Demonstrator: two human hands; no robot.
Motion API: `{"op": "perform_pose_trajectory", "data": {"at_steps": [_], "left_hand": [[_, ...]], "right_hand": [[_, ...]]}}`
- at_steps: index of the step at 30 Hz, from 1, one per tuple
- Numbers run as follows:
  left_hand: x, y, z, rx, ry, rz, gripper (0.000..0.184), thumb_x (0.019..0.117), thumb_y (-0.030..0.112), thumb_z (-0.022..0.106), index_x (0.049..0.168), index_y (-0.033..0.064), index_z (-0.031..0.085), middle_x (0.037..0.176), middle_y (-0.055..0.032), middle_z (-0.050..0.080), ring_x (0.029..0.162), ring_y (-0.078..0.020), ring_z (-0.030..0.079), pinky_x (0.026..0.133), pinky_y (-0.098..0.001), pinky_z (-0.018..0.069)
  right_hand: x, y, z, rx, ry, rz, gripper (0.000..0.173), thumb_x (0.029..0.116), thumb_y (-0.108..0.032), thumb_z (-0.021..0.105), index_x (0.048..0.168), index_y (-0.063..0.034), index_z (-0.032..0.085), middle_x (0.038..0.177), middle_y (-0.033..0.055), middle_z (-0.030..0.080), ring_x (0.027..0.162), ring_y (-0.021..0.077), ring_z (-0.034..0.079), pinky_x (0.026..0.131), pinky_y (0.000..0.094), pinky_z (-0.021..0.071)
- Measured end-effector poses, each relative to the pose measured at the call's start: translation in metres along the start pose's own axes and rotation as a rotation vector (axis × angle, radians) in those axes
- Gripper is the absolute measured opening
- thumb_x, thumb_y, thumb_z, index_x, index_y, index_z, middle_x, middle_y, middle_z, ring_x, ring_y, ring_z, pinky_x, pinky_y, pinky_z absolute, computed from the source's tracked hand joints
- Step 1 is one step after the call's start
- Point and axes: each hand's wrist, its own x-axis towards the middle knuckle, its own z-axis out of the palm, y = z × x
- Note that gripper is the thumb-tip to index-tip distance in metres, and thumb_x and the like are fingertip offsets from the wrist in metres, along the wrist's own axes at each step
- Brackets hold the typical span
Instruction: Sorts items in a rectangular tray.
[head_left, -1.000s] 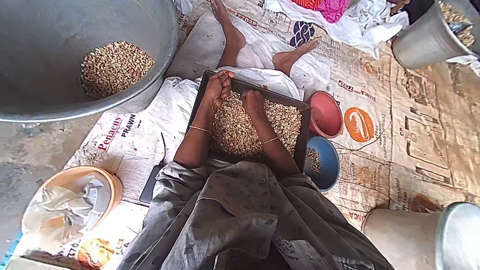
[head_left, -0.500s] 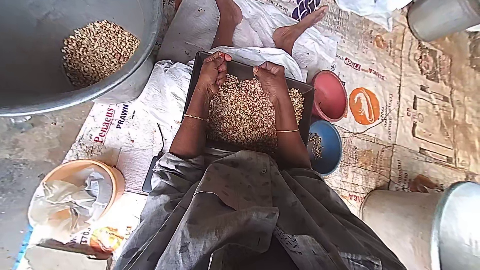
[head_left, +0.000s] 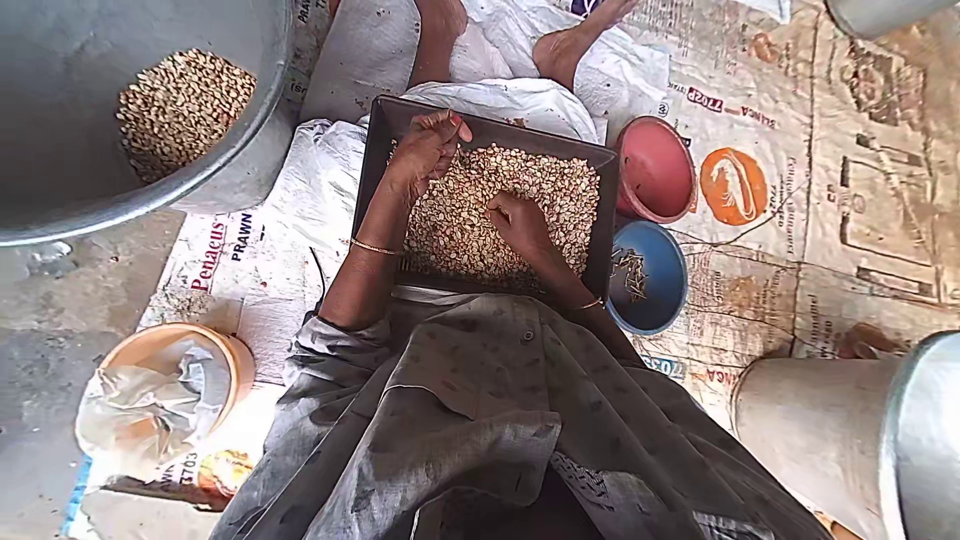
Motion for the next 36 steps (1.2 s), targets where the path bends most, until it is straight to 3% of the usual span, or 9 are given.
{"op": "perform_pose_trajectory", "data": {"at_steps": [3,6,10,17,22,25,29,32,36], "left_hand": [[0.012,-0.048,-0.009,0.092,0.007,-0.144,0.024,0.1103,0.011,0.039,0.102,0.0055,0.061,0.064,0.0078,0.041,0.047,-0.0004,0.031,0.044,-0.0167,0.0263],[0.002,-0.068,-0.008,0.455,-0.112,-0.116,0.023,0.1069,0.010,0.044,0.107,-0.0003,0.065,0.082,-0.0049,0.057,0.070,-0.0107,0.050,0.068,-0.0311,0.0441],[-0.002,-0.083,-0.001,0.716,-0.345,-0.038,0.018,0.1043,0.010,0.053,0.108,-0.0048,0.062,0.089,-0.0189,0.063,0.081,-0.0318,0.062,0.078,-0.0526,0.0508],[-0.003,-0.084,0.008,0.957,-0.451,-0.035,0.025,0.1054,0.012,0.052,0.124,-0.0050,0.058,0.103,-0.0268,0.068,0.099,-0.0463,0.068,0.092,-0.0641,0.0505],[-0.004,-0.083,0.009,0.985,-0.423,-0.031,0.029,0.1078,0.013,0.045,0.123,-0.0069,0.060,0.102,-0.0293,0.068,0.101,-0.0488,0.067,0.093,-0.0655,0.0490],[0.001,-0.086,0.003,0.819,-0.384,-0.022,0.023,0.1061,0.008,0.048,0.115,-0.0071,0.062,0.102,-0.0248,0.068,0.096,-0.0391,0.068,0.091,-0.0562,0.0516],[-0.003,-0.085,-0.004,-0.094,-0.180,-0.004,0.015,0.1061,0.009,0.046,0.095,0.0111,0.056,0.060,0.0075,0.044,0.046,-0.0005,0.037,0.044,-0.0162,0.0323],[-0.006,-0.083,-0.014,-0.724,-0.174,-0.022,0.024,0.1085,0.010,0.035,0.096,0.0171,0.054,0.060,0.0099,0.047,0.044,0.0013,0.041,0.041,-0.0122,0.0353],[-0.006,-0.085,-0.018,-0.824,-0.202,0.020,0.025,0.1082,0.012,0.032,0.097,0.0170,0.055,0.068,0.0063,0.055,0.048,-0.0001,0.047,0.042,-0.0121,0.0372]], "right_hand": [[0.004,0.004,0.001,0.024,0.114,0.029,0.025,0.1037,-0.017,0.054,0.107,0.0015,0.071,0.090,0.0207,0.073,0.085,0.0380,0.072,0.077,0.0573,0.0548],[0.006,0.020,-0.001,0.505,0.167,0.023,0.017,0.1005,-0.014,0.061,0.095,0.0005,0.067,0.070,0.0025,0.058,0.060,0.0073,0.051,0.059,0.0264,0.0453],[0.003,0.026,-0.006,0.920,0.124,0.072,0.018,0.1025,-0.012,0.060,0.084,-0.0092,0.060,0.061,-0.0092,0.048,0.048,-0.0012,0.038,0.046,0.0164,0.0331],[-0.009,0.010,-0.008,0.483,-0.039,-0.100,0.018,0.1031,-0.011,0.055,0.106,0.0005,0.069,0.075,0.0022,0.059,0.061,0.0056,0.050,0.060,0.0237,0.0444],[-0.030,-0.019,-0.001,-0.155,-0.073,-0.040,0.021,0.1022,-0.018,0.058,0.105,0.0007,0.068,0.088,0.0213,0.069,0.085,0.0420,0.070,0.073,0.0594,0.0523],[-0.023,-0.011,0.008,-0.075,-0.017,-0.022,0.025,0.1027,-0.018,0.056,0.105,0.0003,0.073,0.090,0.0216,0.072,0.087,0.0412,0.071,0.076,0.0600,0.0531],[-0.018,0.006,0.005,0.456,0.075,0.025,0.015,0.0989,-0.012,0.064,0.101,0.0008,0.072,0.083,0.0066,0.069,0.070,0.0088,0.061,0.070,0.0279,0.0531],[-0.019,0.010,-0.001,0.910,0.084,0.105,0.007,0.0958,-0.007,0.065,0.094,-0.0036,0.071,0.067,-0.0062,0.058,0.050,-0.0023,0.042,0.048,0.0158,0.0370],[-0.019,0.011,-0.007,1.226,-0.016,0.190,0.013,0.0984,-0.003,0.058,0.092,-0.0054,0.070,0.052,-0.0092,0.042,0.038,-0.0018,0.030,0.035,0.0151,0.0254]]}}
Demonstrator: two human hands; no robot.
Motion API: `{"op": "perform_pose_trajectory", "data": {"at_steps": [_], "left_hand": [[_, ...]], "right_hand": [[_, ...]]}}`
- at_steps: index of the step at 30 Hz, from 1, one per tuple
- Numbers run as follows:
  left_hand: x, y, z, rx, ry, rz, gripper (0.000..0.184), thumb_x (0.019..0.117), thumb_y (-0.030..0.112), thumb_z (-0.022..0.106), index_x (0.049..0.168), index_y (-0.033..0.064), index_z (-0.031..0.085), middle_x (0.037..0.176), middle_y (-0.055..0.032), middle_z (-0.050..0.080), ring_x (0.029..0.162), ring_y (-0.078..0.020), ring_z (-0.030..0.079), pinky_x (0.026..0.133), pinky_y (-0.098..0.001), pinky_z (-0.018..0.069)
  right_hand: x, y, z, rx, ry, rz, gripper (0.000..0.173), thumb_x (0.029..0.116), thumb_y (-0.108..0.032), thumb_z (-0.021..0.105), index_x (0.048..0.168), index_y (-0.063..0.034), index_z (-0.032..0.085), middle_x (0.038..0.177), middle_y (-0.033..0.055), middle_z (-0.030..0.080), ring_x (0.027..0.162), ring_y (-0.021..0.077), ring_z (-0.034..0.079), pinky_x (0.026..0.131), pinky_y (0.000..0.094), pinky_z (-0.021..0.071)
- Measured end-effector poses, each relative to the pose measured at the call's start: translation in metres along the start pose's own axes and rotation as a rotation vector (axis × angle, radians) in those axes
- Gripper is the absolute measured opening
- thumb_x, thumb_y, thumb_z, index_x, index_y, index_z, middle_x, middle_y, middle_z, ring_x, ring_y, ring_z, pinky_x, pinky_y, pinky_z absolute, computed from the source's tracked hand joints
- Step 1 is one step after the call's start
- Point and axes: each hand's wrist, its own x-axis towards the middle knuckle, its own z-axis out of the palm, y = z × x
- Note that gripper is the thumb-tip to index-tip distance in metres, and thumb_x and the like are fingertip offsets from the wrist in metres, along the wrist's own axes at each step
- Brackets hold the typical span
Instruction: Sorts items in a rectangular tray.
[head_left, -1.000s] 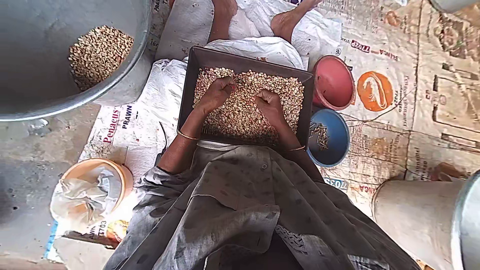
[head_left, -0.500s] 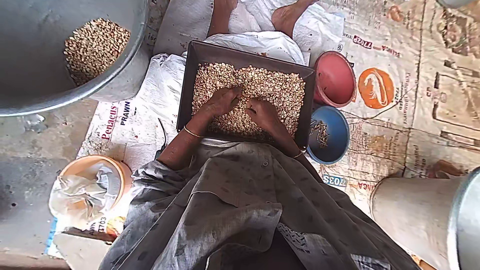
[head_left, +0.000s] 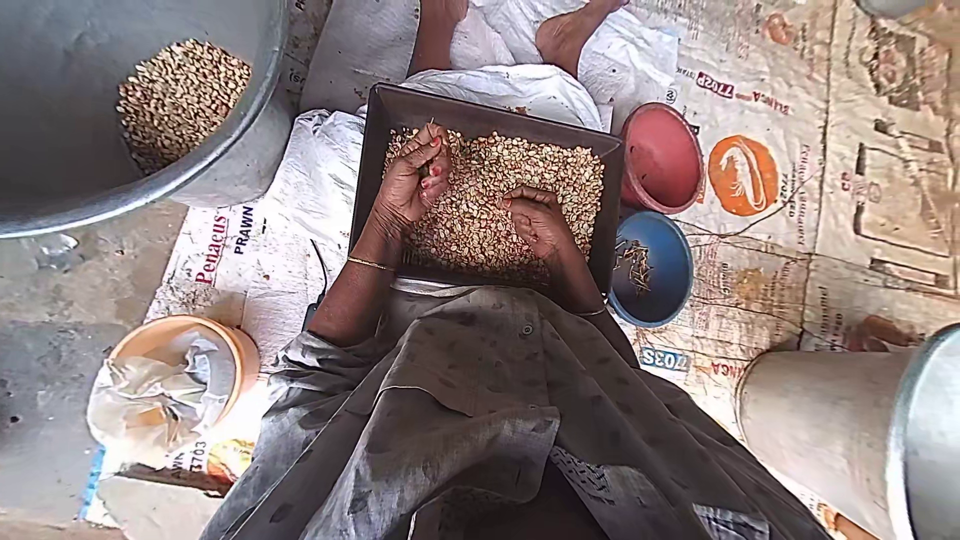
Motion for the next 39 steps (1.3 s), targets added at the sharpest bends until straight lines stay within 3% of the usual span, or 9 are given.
{"op": "perform_pose_trajectory", "data": {"at_steps": [6,10,13,16,19,23,28,34,39], "left_hand": [[0.001,-0.003,0.003,0.085,0.010,-0.035,0.028,0.1078,0.012,0.032,0.098,0.0170,0.057,0.088,0.0031,0.063,0.053,-0.0003,0.050,0.042,-0.0122,0.0390],[0.000,-0.002,0.010,0.245,0.028,-0.139,0.029,0.1048,0.018,0.028,0.097,0.0175,0.056,0.085,0.0036,0.066,0.050,0.0008,0.048,0.040,-0.0120,0.0354],[0.000,-0.008,0.020,0.625,0.105,-0.270,0.025,0.1112,0.015,0.038,0.093,0.0146,0.056,0.064,0.0110,0.049,0.045,0.0031,0.036,0.040,-0.0123,0.0280],[0.002,-0.014,0.016,1.051,-0.005,-0.337,0.022,0.1074,0.013,0.049,0.090,0.0064,0.060,0.067,0.0057,0.046,0.054,-0.0011,0.038,0.051,-0.0190,0.0323],[0.005,-0.015,0.012,1.243,-0.038,-0.394,0.023,0.1070,0.014,0.052,0.091,0.0014,0.062,0.072,-0.0012,0.049,0.063,-0.0081,0.044,0.061,-0.0277,0.0388],[0.003,-0.011,0.009,1.270,0.025,-0.374,0.018,0.1043,0.014,0.057,0.097,-0.0014,0.064,0.080,-0.0069,0.057,0.071,-0.0127,0.050,0.069,-0.0341,0.0443],[0.002,-0.011,0.010,1.238,-0.095,-0.365,0.010,0.0969,0.008,0.067,0.101,-0.0005,0.069,0.085,-0.0049,0.065,0.073,-0.0072,0.056,0.071,-0.0279,0.0486],[0.001,-0.017,0.010,1.420,-0.204,-0.381,0.009,0.0930,0.001,0.067,0.101,-0.0027,0.067,0.094,-0.0150,0.067,0.084,-0.0241,0.064,0.081,-0.0464,0.0529],[0.003,-0.012,0.014,1.488,-0.100,-0.357,0.010,0.0948,0.002,0.064,0.103,-0.0031,0.067,0.088,-0.0171,0.066,0.081,-0.0291,0.063,0.078,-0.0517,0.0514]], "right_hand": [[-0.003,-0.005,-0.005,0.329,-0.121,0.051,0.017,0.0994,-0.006,0.050,0.090,-0.0083,0.064,0.051,-0.0094,0.043,0.037,-0.0025,0.035,0.034,0.0132,0.0287],[-0.001,-0.007,-0.018,0.502,-0.332,-0.107,0.021,0.1009,-0.031,0.050,0.097,-0.0151,0.064,0.071,-0.0064,0.059,0.046,-0.0006,0.045,0.041,0.0139,0.0352],[0.004,-0.018,-0.012,0.158,-0.140,-0.108,0.039,0.1093,-0.025,0.033,0.094,-0.0098,0.066,0.069,-0.0074,0.060,0.043,-0.0022,0.040,0.038,0.0134,0.0311],[0.011,-0.022,-0.001,-0.463,-0.105,-0.193,0.028,0.1089,-0.014,0.045,0.097,-0.0027,0.068,0.063,-0.0072,0.049,0.049,-0.0003,0.038,0.046,0.0173,0.0341],[0.017,-0.020,0.012,-1.096,-0.202,-0.161,0.029,0.1070,-0.014,0.048,0.125,-0.0040,0.069,0.105,0.0160,0.073,0.094,0.0288,0.070,0.087,0.0494,0.0544],[0.016,-0.004,0.033,-1.444,-0.123,-0.127,0.036,0.1064,-0.016,0.047,0.138,-0.0126,0.065,0.108,0.0234,0.073,0.098,0.0461,0.070,0.083,0.0625,0.0527],[0.016,-0.004,0.034,-1.451,-0.110,-0.123,0.030,0.1059,-0.018,0.049,0.125,-0.0060,0.068,0.104,0.0235,0.073,0.098,0.0455,0.070,0.082,0.0622,0.0526],[0.017,0.005,0.031,-1.459,-0.096,-0.229,0.031,0.1056,-0.021,0.050,0.115,-0.0031,0.072,0.095,0.0238,0.073,0.092,0.0459,0.071,0.078,0.0622,0.0533],[0.025,0.004,0.017,-1.014,0.020,-0.225,0.027,0.1038,-0.014,0.053,0.114,-0.0010,0.075,0.102,0.0164,0.075,0.096,0.0271,0.072,0.090,0.0482,0.0555]]}}
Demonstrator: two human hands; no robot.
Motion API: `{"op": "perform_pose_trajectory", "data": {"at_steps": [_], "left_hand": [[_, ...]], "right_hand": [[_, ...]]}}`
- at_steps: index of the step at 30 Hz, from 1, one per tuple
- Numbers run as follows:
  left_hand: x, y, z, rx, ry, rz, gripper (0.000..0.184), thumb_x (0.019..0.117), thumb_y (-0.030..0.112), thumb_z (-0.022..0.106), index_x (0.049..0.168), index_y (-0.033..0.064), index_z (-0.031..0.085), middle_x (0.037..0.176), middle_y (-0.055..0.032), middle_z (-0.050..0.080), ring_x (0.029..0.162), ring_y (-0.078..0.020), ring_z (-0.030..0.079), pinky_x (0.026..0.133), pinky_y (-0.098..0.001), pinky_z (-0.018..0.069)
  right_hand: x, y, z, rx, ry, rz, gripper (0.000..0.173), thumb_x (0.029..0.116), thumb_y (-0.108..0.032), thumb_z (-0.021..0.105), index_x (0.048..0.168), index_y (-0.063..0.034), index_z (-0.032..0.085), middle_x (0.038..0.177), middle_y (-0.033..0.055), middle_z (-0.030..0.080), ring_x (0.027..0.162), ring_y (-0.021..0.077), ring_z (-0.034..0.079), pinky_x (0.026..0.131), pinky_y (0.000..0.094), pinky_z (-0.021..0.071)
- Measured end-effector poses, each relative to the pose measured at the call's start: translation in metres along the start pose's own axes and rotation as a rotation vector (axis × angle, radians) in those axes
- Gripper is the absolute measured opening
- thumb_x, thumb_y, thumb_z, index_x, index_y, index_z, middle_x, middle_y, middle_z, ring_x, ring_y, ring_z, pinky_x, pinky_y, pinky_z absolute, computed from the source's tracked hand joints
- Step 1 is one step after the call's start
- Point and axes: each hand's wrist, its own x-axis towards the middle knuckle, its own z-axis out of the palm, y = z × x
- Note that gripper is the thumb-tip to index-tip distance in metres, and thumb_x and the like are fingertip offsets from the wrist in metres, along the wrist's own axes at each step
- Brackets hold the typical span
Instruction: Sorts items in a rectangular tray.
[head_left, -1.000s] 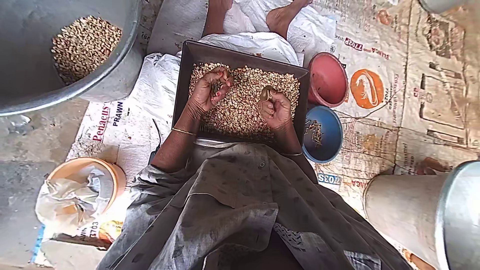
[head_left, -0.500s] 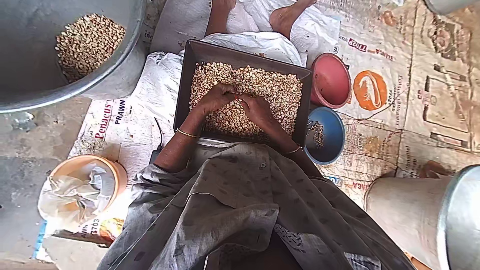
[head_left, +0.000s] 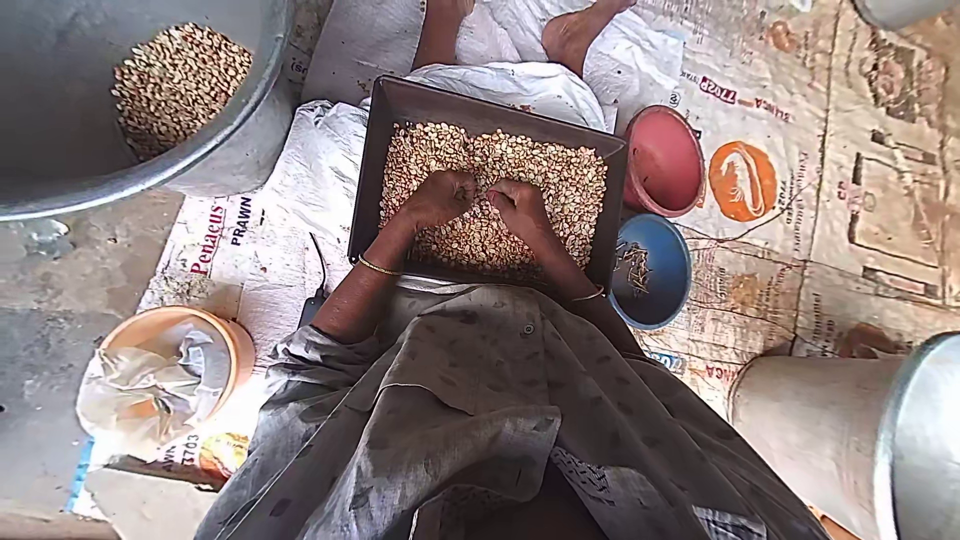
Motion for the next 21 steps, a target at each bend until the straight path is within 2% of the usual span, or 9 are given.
{"op": "perform_pose_trajectory", "data": {"at_steps": [3,6,8,10,13,15,17,19,21], "left_hand": [[-0.001,-0.003,0.000,-0.078,0.005,0.033,0.008,0.0955,0.002,0.063,0.100,-0.0028,0.067,0.083,-0.0129,0.064,0.075,-0.0216,0.059,0.073,-0.0438,0.0502],[-0.001,-0.003,0.003,-0.096,-0.050,0.110,0.010,0.0937,0.002,0.066,0.102,-0.0022,0.070,0.088,-0.0125,0.068,0.078,-0.0193,0.062,0.078,-0.0416,0.0531],[0.000,-0.003,0.006,-0.007,-0.078,0.139,0.012,0.0930,0.001,0.066,0.103,-0.0016,0.071,0.091,-0.0155,0.069,0.082,-0.0258,0.065,0.081,-0.0488,0.0530],[0.000,-0.002,0.007,0.111,-0.092,0.148,0.014,0.0929,0.001,0.065,0.104,-0.0001,0.072,0.095,-0.0182,0.071,0.090,-0.0330,0.068,0.087,-0.0561,0.0527],[0.000,-0.001,0.009,0.193,-0.101,0.181,0.011,0.0939,0.001,0.063,0.101,-0.0012,0.072,0.097,-0.0206,0.071,0.095,-0.0376,0.068,0.090,-0.0587,0.0512],[0.003,-0.004,0.011,0.212,-0.090,0.221,0.010,0.0945,0.002,0.062,0.098,-0.0033,0.070,0.095,-0.0223,0.070,0.095,-0.0395,0.067,0.090,-0.0590,0.0505],[0.003,-0.005,0.012,0.213,-0.093,0.224,0.011,0.0949,0.002,0.062,0.097,-0.0042,0.070,0.094,-0.0226,0.070,0.093,-0.0396,0.068,0.089,-0.0590,0.0504],[0.003,-0.003,0.011,0.213,-0.106,0.209,0.012,0.0957,0.003,0.062,0.098,-0.0047,0.071,0.094,-0.0225,0.070,0.093,-0.0392,0.068,0.090,-0.0588,0.0507],[0.002,0.000,0.011,0.209,-0.118,0.194,0.011,0.0955,0.002,0.061,0.097,-0.0052,0.069,0.094,-0.0228,0.069,0.093,-0.0392,0.067,0.089,-0.0587,0.0501]], "right_hand": [[0.001,0.008,-0.007,0.317,0.038,0.053,0.018,0.1017,-0.012,0.059,0.105,-0.0001,0.073,0.085,0.0053,0.069,0.072,0.0064,0.059,0.070,0.0260,0.0503],[-0.002,0.010,-0.015,0.898,0.057,0.042,0.011,0.0986,-0.005,0.060,0.092,-0.0047,0.068,0.059,-0.0066,0.051,0.044,-0.0014,0.036,0.041,0.0154,0.0308],[-0.005,0.013,-0.024,1.334,-0.052,-0.031,0.014,0.0989,-0.008,0.053,0.091,-0.0096,0.065,0.056,-0.0089,0.050,0.039,-0.0022,0.039,0.037,0.0138,0.0319],[-0.003,0.021,-0.030,1.508,-0.143,-0.112,0.011,0.0976,-0.019,0.056,0.093,-0.0130,0.064,0.062,-0.0076,0.054,0.042,-0.0003,0.044,0.039,0.0146,0.0356],[-0.007,0.021,-0.038,1.340,-0.091,-0.066,0.027,0.1044,-0.026,0.045,0.096,-0.0105,0.066,0.069,-0.0046,0.060,0.044,0.0007,0.045,0.039,0.0151,0.0357],[-0.014,0.008,-0.045,1.080,-0.022,0.028,0.039,0.1103,-0.023,0.039,0.084,-0.0101,0.065,0.060,-0.0084,0.056,0.040,-0.0022,0.039,0.037,0.0136,0.0315],[-0.026,0.003,-0.046,0.797,-0.083,0.030,0.034,0.1099,-0.018,0.042,0.084,-0.0089,0.064,0.056,-0.0125,0.046,0.042,-0.0040,0.033,0.040,0.0136,0.0271],[-0.039,0.006,-0.044,0.448,-0.159,-0.058,0.025,0.1080,-0.014,0.047,0.099,-0.0033,0.068,0.063,-0.0076,0.045,0.050,-0.0009,0.037,0.048,0.0168,0.0332],[-0.051,-0.002,-0.042,0.088,-0.187,-0.025,0.028,0.1073,-0.012,0.047,0.115,0.0002,0.071,0.081,0.0081,0.064,0.067,0.0114,0.056,0.066,0.0296,0.0489]]}}
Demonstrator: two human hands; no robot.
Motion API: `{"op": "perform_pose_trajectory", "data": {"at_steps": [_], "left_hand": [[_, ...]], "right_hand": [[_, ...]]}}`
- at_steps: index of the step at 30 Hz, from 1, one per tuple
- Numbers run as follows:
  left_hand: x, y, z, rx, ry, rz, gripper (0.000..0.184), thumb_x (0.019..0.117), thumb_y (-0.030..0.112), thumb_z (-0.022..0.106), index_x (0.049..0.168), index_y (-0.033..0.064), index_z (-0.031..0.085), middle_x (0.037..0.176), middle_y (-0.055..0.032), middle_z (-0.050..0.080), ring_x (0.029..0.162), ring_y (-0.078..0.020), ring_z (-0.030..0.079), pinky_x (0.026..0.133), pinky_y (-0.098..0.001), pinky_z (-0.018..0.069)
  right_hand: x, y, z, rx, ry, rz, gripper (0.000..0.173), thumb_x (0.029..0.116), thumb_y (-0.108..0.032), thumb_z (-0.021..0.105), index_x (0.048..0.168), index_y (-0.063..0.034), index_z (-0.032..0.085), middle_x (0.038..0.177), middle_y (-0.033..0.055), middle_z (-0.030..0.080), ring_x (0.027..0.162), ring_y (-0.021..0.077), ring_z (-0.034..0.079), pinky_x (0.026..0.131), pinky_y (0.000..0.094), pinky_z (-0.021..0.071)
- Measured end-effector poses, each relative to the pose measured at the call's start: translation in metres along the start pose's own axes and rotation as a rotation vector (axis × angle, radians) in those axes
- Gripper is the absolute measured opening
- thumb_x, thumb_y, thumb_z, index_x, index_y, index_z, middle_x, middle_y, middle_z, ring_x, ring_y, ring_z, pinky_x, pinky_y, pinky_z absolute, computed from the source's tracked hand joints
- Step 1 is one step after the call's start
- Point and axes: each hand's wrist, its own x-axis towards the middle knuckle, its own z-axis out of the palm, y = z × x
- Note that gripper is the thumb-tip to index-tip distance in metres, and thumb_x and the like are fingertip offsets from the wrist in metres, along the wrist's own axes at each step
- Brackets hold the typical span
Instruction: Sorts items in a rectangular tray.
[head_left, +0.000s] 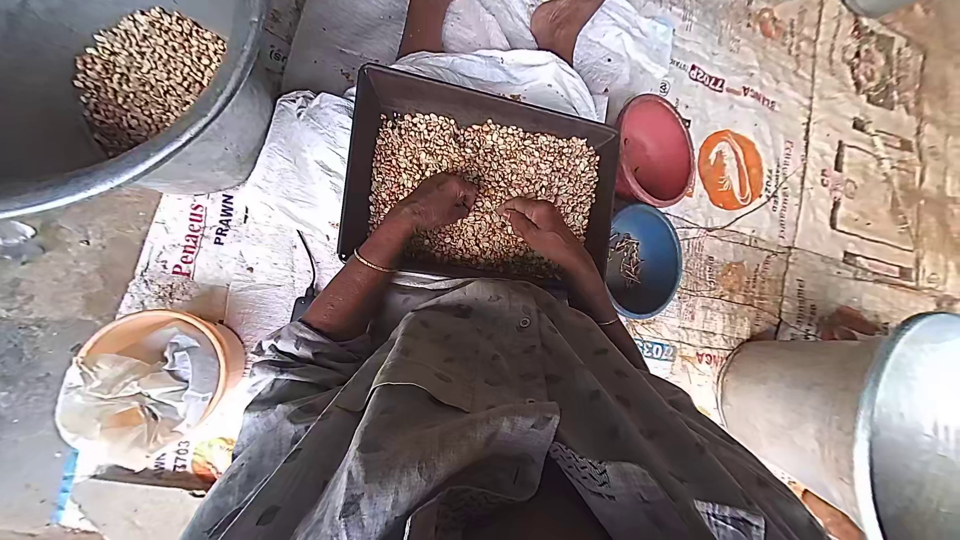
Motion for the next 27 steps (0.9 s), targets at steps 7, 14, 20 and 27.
{"op": "perform_pose_trajectory", "data": {"at_steps": [7,14,20,27], "left_hand": [[0.000,-0.001,-0.001,-0.002,-0.040,-0.030,0.017,0.1010,0.009,0.057,0.103,-0.0027,0.069,0.099,-0.0209,0.068,0.097,-0.0378,0.066,0.092,-0.0585,0.0501],[0.000,-0.001,0.000,0.030,-0.024,-0.017,0.014,0.0967,0.005,0.062,0.106,-0.0029,0.069,0.101,-0.0225,0.069,0.099,-0.0406,0.067,0.092,-0.0593,0.0508],[0.000,0.004,0.000,0.073,-0.048,-0.039,0.013,0.0957,0.006,0.063,0.104,-0.0013,0.069,0.097,-0.0216,0.069,0.097,-0.0417,0.067,0.088,-0.0618,0.0512],[0.001,0.005,-0.001,0.045,-0.054,-0.049,0.017,0.1003,0.014,0.059,0.100,-0.0012,0.068,0.090,-0.0200,0.068,0.090,-0.0389,0.067,0.083,-0.0612,0.0511]], "right_hand": [[0.006,0.014,0.026,-0.174,0.105,-0.026,0.032,0.1068,-0.013,0.045,0.123,0.0016,0.069,0.101,0.0219,0.073,0.091,0.0358,0.072,0.083,0.0537,0.0550],[0.018,-0.010,0.048,-0.561,0.002,0.139,0.036,0.1071,-0.020,0.045,0.136,-0.0047,0.061,0.088,0.0231,0.071,0.082,0.0461,0.071,0.069,0.0598,0.0536],[0.015,-0.008,0.047,-0.508,0.048,0.144,0.031,0.1052,-0.015,0.047,0.127,0.0001,0.064,0.088,0.0230,0.071,0.083,0.0449,0.071,0.071,0.0589,0.0541],[0.015,-0.003,0.045,-0.410,0.082,0.141,0.027,0.1058,-0.018,0.050,0.118,-0.0035,0.069,0.095,0.0217,0.073,0.088,0.0433,0.071,0.076,0.0597,0.0539]]}}
